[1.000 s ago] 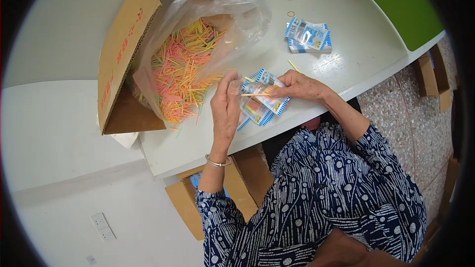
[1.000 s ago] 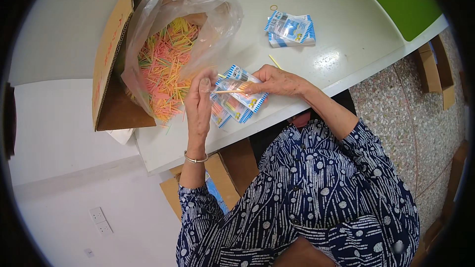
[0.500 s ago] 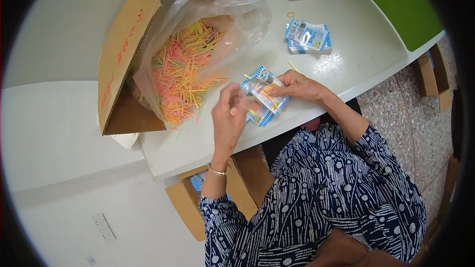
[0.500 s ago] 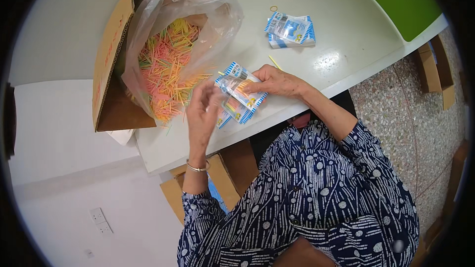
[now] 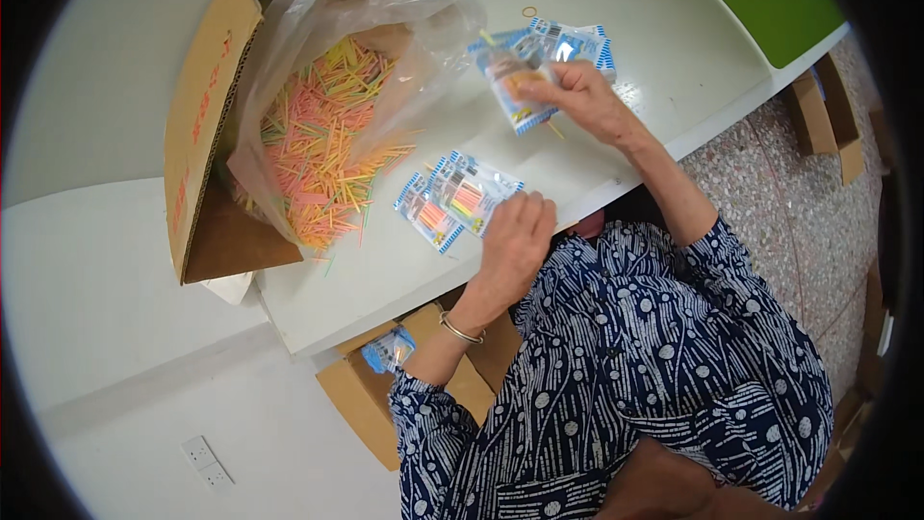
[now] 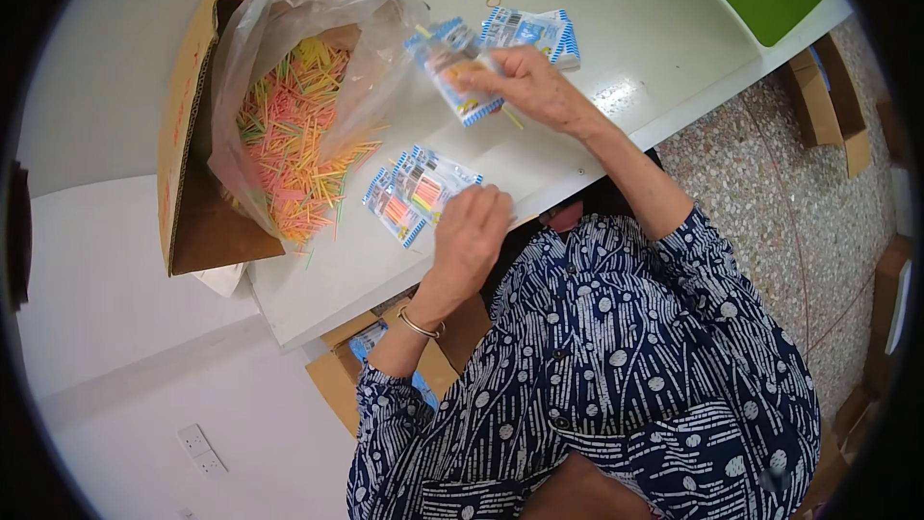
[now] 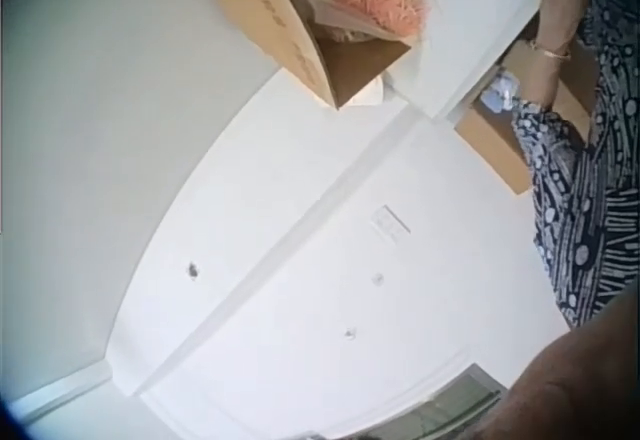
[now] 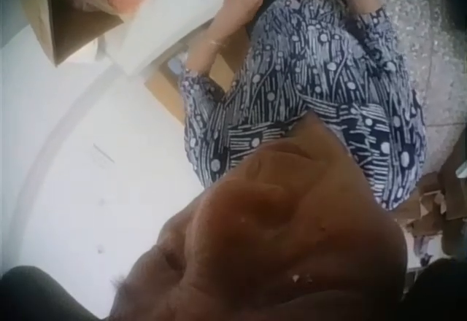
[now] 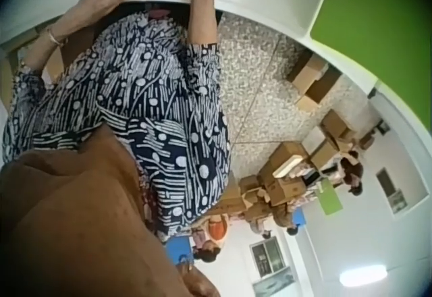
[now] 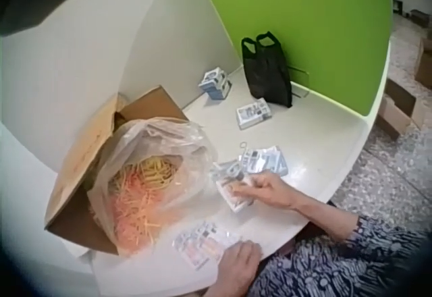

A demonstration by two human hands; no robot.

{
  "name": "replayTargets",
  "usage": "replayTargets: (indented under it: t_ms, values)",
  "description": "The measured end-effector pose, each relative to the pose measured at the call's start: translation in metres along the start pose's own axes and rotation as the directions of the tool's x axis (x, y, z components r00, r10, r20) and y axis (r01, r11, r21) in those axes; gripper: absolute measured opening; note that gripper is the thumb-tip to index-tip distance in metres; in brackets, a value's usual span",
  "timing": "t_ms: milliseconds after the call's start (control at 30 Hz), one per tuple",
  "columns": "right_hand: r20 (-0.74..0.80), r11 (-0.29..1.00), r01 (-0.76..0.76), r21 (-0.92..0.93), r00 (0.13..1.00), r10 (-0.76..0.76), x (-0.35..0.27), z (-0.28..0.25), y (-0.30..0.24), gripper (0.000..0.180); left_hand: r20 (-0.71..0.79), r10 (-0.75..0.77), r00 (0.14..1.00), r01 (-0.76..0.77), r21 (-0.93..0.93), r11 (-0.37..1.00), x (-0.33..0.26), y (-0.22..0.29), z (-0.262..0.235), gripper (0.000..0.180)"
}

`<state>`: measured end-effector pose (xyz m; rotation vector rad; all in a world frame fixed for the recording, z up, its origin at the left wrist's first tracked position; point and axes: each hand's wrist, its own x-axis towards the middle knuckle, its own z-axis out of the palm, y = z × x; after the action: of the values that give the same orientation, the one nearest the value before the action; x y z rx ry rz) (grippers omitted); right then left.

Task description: The recorder is packaging small colorful sticks into individual plastic bags at a workstation.

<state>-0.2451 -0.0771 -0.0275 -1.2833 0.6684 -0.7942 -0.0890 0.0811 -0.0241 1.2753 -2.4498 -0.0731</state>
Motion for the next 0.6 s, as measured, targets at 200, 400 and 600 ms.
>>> replayTargets:
  t_ms: [200, 400, 600]
  values:
    - [-0.163, 0.999, 0.032, -0.016, 0.986, -0.034, -0.019, -0.024, -0.001, 0.027, 0.060, 0.104, 0.993, -0.112, 0.139, 0.984, -0.001, 0.012, 0.015, 0.037]
    - [-0.141, 0.994, 0.042, 0.099, 0.990, -0.028, -0.036, -0.023, -0.002, 0.028, -0.048, 0.099, 0.994, -0.096, 0.060, 0.994, 0.039, -0.004, -0.002, 0.036]
    - [-0.169, 0.993, 0.097, 0.059, 0.982, -0.086, -0.039, -0.029, -0.009, 0.027, 0.059, 0.264, 0.963, -0.270, 0.188, 0.944, 0.091, -0.043, 0.024, 0.025]
